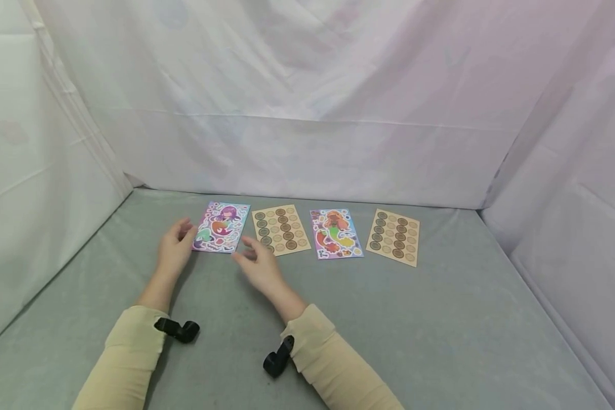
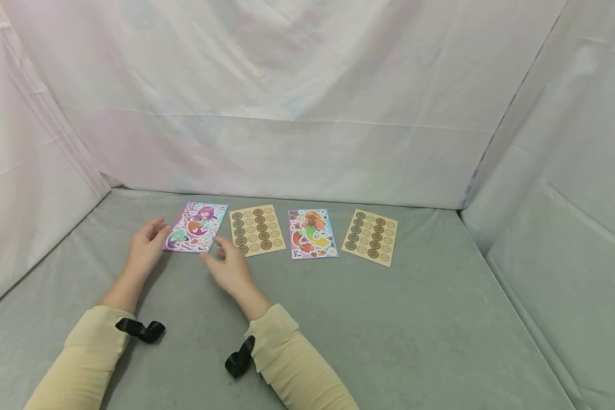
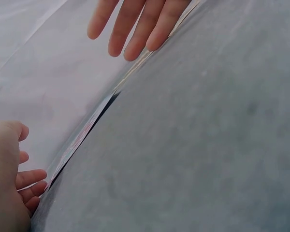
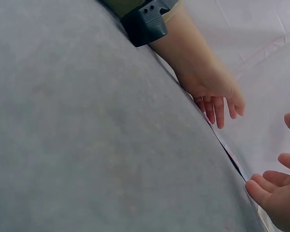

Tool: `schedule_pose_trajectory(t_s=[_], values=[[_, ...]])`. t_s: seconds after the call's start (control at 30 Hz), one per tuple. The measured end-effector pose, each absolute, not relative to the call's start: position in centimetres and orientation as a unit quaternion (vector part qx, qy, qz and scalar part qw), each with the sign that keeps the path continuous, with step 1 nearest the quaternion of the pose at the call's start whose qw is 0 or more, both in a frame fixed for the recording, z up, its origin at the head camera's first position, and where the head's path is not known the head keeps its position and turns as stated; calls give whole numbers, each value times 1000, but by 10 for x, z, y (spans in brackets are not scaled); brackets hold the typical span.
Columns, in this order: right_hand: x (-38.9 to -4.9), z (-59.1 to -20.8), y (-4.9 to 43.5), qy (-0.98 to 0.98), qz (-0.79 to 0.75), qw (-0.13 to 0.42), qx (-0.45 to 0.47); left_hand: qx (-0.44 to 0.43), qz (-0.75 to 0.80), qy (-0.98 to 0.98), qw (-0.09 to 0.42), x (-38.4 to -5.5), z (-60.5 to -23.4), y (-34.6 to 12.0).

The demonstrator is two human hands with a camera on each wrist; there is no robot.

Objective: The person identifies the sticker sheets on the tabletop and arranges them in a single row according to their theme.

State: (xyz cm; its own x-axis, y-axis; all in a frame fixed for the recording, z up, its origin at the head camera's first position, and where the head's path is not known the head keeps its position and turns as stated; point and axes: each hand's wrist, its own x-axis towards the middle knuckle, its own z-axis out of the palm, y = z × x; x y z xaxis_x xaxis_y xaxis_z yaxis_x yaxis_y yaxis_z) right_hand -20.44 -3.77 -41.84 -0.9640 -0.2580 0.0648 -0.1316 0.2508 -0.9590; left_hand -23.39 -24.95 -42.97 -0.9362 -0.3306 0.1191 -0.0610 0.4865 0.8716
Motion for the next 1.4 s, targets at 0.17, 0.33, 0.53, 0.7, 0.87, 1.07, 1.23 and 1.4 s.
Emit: schedule_pose_trajectory(t_s=[0.17,0.33,0.53,0.7,0.87,1.07,1.23,1.4], values=[[-207,-423,-37,749,-645,85,-121,122,-509,-841,136,-234,-430,-248],[-209,-423,-35,719,-675,120,-113,136,-518,-833,136,-235,-430,-246],[-213,-421,-35,686,-704,157,-97,135,-509,-841,126,-236,-430,-246],[-216,-422,-37,683,-705,173,-87,129,-509,-844,112,-237,-430,-246],[-219,-422,-38,677,-708,181,-85,121,-512,-844,103,-236,-429,-247],[-223,-420,-39,671,-710,193,-92,117,-530,-836,85,-233,-426,-249],[-224,-420,-39,658,-719,202,-95,115,-539,-831,70,-231,-422,-249],[-224,-423,-39,640,-732,210,-98,116,-567,-813,60,-230,-421,-251]])
